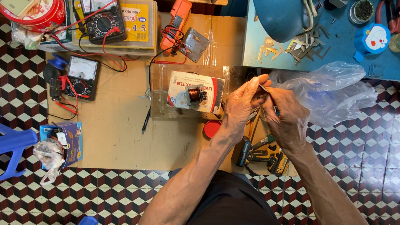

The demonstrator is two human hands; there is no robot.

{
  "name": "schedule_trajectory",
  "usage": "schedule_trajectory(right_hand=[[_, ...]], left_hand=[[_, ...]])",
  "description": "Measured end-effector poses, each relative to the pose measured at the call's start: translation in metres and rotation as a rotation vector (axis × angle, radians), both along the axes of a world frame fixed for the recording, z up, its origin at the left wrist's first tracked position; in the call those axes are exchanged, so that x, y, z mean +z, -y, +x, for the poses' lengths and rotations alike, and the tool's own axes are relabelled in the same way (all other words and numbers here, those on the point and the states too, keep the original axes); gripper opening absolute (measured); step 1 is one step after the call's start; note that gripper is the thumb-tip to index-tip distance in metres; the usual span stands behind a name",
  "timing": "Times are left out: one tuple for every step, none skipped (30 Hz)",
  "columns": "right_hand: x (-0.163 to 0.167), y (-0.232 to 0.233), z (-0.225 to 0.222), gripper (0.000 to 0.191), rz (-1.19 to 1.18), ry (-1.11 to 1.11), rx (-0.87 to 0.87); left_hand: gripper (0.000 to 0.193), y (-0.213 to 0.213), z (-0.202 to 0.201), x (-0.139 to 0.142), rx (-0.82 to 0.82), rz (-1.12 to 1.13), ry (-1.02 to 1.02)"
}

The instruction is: The person repeatedly picks small metal pieces from a plastic bag, places them onto a small electronic device on the table, and uses a caliper to measure the pieces. The person handles the device and pieces one at a time throughout the clip.

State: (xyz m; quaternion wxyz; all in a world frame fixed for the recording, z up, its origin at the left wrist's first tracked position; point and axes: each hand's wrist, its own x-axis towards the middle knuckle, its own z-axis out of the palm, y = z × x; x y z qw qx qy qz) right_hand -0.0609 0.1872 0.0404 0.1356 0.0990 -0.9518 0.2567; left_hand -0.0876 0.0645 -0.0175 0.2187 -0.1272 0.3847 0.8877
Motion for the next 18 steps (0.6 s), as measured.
schedule_trajectory(right_hand=[[0.0,0.001,0.0,0.022,-0.002,0.011,-0.003],[0.001,0.002,0.001,0.021,-0.004,0.022,-0.006],[0.001,0.003,0.001,0.021,0.008,0.02,-0.011],[0.001,0.003,0.001,0.02,0.02,0.018,-0.017],[0.001,0.004,0.001,0.02,0.033,0.018,-0.023],[0.001,0.004,0.002,0.02,0.033,0.018,-0.021],[0.001,0.003,0.002,0.02,0.034,0.017,-0.019],[0.001,0.003,0.003,0.02,0.034,0.015,-0.018],[0.0,0.003,0.003,0.02,0.031,0.013,-0.012],[-0.001,0.002,0.003,0.02,0.029,0.01,-0.005],[-0.001,0.002,0.003,0.02,0.026,0.006,0.001],[-0.002,0.002,0.002,0.019,0.0,0.009,-0.003],[-0.003,0.002,0.001,0.018,-0.027,0.012,-0.007],[-0.003,0.002,0.001,0.017,-0.055,0.014,-0.011],[-0.004,0.002,0.0,0.016,-0.139,0.077,-0.042],[-0.004,0.002,0.0,0.016,-0.223,0.138,-0.073],[-0.004,0.002,0.0,0.015,-0.306,0.2,-0.103],[-0.004,0.003,0.001,0.017,-0.413,0.261,-0.134]], left_hand=[[0.053,0.001,0.001,0.0,-0.013,-0.019,-0.003],[0.053,0.002,0.002,0.0,-0.027,-0.037,-0.006],[0.053,0.003,0.002,0.0,-0.027,-0.032,-0.002],[0.053,0.003,0.002,0.0,-0.027,-0.027,0.003],[0.053,0.004,0.003,0.0,-0.029,-0.021,0.009],[0.053,0.004,0.003,0.0,-0.031,-0.022,0.016],[0.053,0.004,0.003,0.0,-0.033,-0.023,0.022],[0.054,0.005,0.003,0.0,-0.036,-0.023,0.028],[0.054,0.005,0.003,0.001,-0.037,-0.019,0.025],[0.054,0.005,0.003,0.001,-0.037,-0.014,0.022],[0.053,0.006,0.003,0.002,-0.038,-0.01,0.018],[0.053,0.006,0.003,0.003,-0.037,-0.01,0.025],[0.053,0.006,0.003,0.004,-0.036,-0.011,0.032],[0.054,0.006,0.004,0.006,-0.036,-0.012,0.039],[0.054,0.007,0.004,0.007,-0.032,-0.006,0.042],[0.054,0.009,0.006,0.009,-0.029,0.001,0.043],[0.054,0.01,0.007,0.01,-0.025,0.008,0.045],[0.054,0.011,0.007,0.011,-0.018,0.026,0.051]])
